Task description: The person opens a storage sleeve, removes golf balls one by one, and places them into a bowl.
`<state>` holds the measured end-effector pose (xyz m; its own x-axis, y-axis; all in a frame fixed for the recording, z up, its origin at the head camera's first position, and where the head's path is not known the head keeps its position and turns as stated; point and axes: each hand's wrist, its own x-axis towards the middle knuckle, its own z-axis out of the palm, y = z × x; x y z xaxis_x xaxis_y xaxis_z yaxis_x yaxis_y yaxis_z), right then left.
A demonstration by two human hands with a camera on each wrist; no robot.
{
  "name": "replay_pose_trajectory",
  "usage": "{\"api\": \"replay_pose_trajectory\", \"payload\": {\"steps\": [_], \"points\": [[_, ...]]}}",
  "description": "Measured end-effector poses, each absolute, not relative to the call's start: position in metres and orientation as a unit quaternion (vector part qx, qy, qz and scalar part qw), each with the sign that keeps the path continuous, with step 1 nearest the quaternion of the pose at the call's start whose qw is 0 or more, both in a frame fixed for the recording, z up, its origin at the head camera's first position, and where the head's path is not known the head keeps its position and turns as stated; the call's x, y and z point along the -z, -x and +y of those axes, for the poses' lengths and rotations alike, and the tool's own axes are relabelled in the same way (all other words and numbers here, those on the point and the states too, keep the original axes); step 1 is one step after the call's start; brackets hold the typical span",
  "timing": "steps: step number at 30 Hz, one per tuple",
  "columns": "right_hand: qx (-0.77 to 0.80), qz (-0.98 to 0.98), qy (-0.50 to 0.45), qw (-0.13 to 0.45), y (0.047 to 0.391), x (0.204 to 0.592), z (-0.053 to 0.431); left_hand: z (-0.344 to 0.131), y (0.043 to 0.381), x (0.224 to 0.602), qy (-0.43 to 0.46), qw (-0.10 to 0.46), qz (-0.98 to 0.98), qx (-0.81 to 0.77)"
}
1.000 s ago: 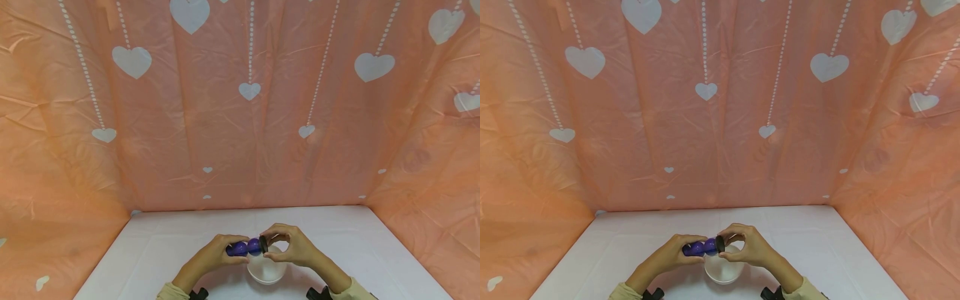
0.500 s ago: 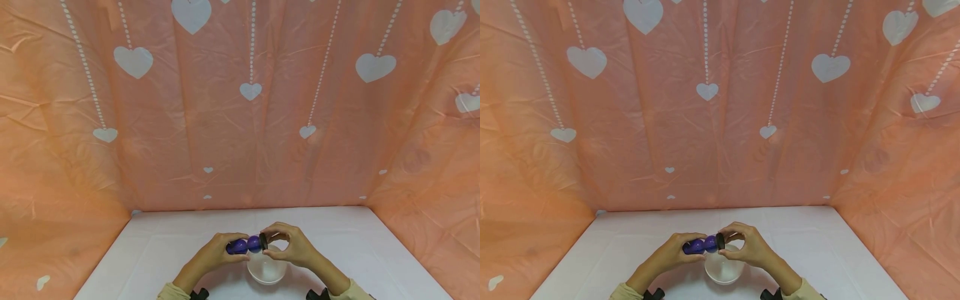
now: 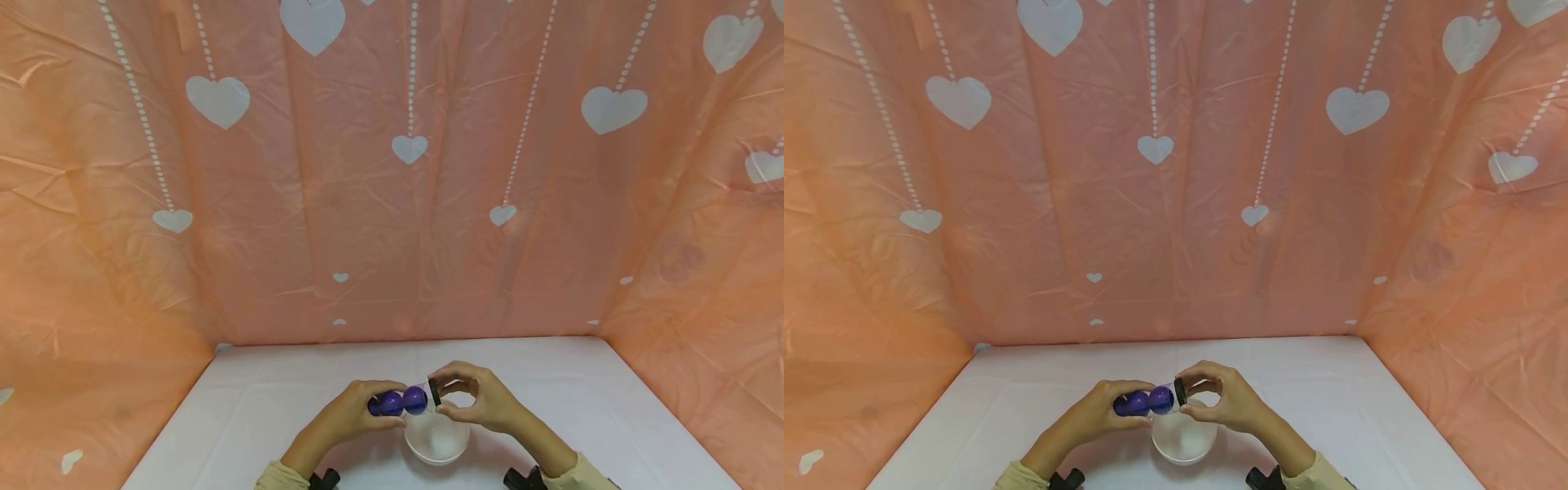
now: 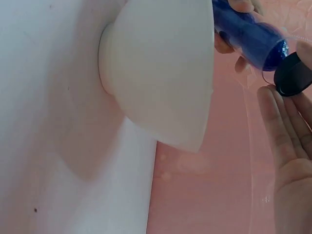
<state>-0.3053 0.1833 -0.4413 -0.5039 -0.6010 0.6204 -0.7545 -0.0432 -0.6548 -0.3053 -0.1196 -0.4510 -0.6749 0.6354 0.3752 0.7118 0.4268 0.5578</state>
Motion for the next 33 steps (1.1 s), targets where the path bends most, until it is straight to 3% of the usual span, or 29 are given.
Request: {"api": "replay_pose_trajectory", "payload": {"steps": [10,22,33], "points": [[-0.542,-0.703,-0.455,0.072,0.310,0.441,0.194,-0.125,0.304,0.452,0.350,0.051,-0.861,0.365],[-0.522,-0.765,-0.369,0.081,0.332,0.459,0.223,-0.128,0.305,0.448,0.331,0.101,-0.871,0.350],[-0.521,-0.782,-0.336,0.060,0.345,0.474,0.240,-0.129,0.304,0.446,0.304,0.106,-0.886,0.334]]}}
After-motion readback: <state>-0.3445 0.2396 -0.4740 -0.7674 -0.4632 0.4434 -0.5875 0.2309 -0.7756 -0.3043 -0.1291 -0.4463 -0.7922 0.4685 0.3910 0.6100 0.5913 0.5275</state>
